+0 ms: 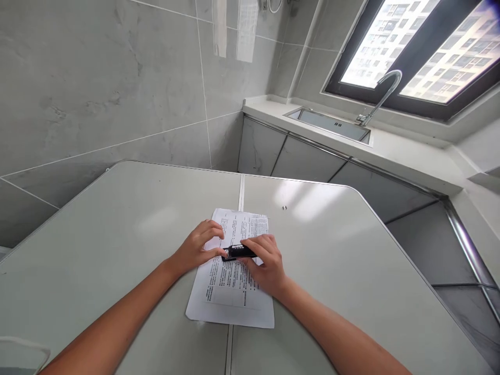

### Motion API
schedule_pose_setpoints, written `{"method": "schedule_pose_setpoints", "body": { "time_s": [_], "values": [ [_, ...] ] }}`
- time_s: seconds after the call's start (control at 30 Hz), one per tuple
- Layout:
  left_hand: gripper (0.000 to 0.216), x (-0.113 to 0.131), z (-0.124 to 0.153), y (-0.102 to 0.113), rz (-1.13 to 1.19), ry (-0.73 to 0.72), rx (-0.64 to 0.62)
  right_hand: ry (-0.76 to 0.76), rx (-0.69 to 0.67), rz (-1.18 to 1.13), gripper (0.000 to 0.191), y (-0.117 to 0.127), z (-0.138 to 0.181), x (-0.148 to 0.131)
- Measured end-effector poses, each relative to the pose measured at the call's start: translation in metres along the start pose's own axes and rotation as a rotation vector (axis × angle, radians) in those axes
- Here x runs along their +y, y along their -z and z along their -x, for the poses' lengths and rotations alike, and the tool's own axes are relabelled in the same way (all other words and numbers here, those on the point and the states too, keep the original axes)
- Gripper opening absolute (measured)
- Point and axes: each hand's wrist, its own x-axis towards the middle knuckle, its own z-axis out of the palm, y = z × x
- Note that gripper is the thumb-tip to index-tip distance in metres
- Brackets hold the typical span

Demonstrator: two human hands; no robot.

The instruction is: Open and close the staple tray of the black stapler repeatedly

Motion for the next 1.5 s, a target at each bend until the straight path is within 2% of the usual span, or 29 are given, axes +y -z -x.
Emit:
{"method": "schedule_pose_setpoints", "body": {
  "time_s": [0.07, 0.23, 0.33, 0.43, 0.6, 0.77, 0.9, 1.03, 1.13, 1.27, 1.5],
  "values": [
    [0.023, -0.001, 0.001, -0.001, -0.089, 0.003, -0.057, -0.061, 0.026, 0.038, 0.020, 0.012, -0.007, 0.013],
    [0.058, -0.007, 0.005, -0.010, -0.257, -0.015, -0.330, -0.210, 0.013, 0.102, 0.021, 0.068, -0.026, 0.073],
    [0.062, -0.011, 0.009, -0.016, -0.276, 0.020, -0.371, -0.243, -0.116, 0.098, 0.023, 0.099, -0.026, 0.105],
    [0.065, -0.013, 0.011, -0.019, -0.301, 0.055, -0.368, -0.226, -0.244, 0.042, 0.025, 0.112, -0.020, 0.119],
    [0.064, -0.012, 0.010, -0.019, -0.326, 0.074, -0.359, -0.115, -0.389, -0.077, 0.027, 0.102, -0.015, 0.113],
    [0.063, -0.010, 0.009, -0.017, -0.309, 0.083, -0.360, -0.100, -0.305, 0.007, 0.031, 0.087, -0.013, 0.107],
    [0.062, -0.011, 0.010, -0.018, -0.282, 0.088, -0.343, -0.072, -0.357, 0.078, 0.047, 0.087, -0.013, 0.107],
    [0.064, -0.012, 0.011, -0.019, -0.285, 0.097, -0.380, -0.012, -0.412, 0.101, 0.043, 0.088, -0.014, 0.103],
    [0.063, -0.012, 0.011, -0.018, -0.290, 0.101, -0.398, -0.029, -0.378, 0.166, 0.042, 0.084, -0.013, 0.100],
    [0.061, -0.011, 0.010, -0.018, -0.253, 0.104, -0.358, -0.078, -0.333, 0.245, 0.042, 0.080, -0.011, 0.098],
    [0.061, -0.010, 0.010, -0.018, -0.227, 0.119, -0.347, -0.090, -0.318, 0.238, 0.041, 0.075, -0.012, 0.098]
  ]
}}
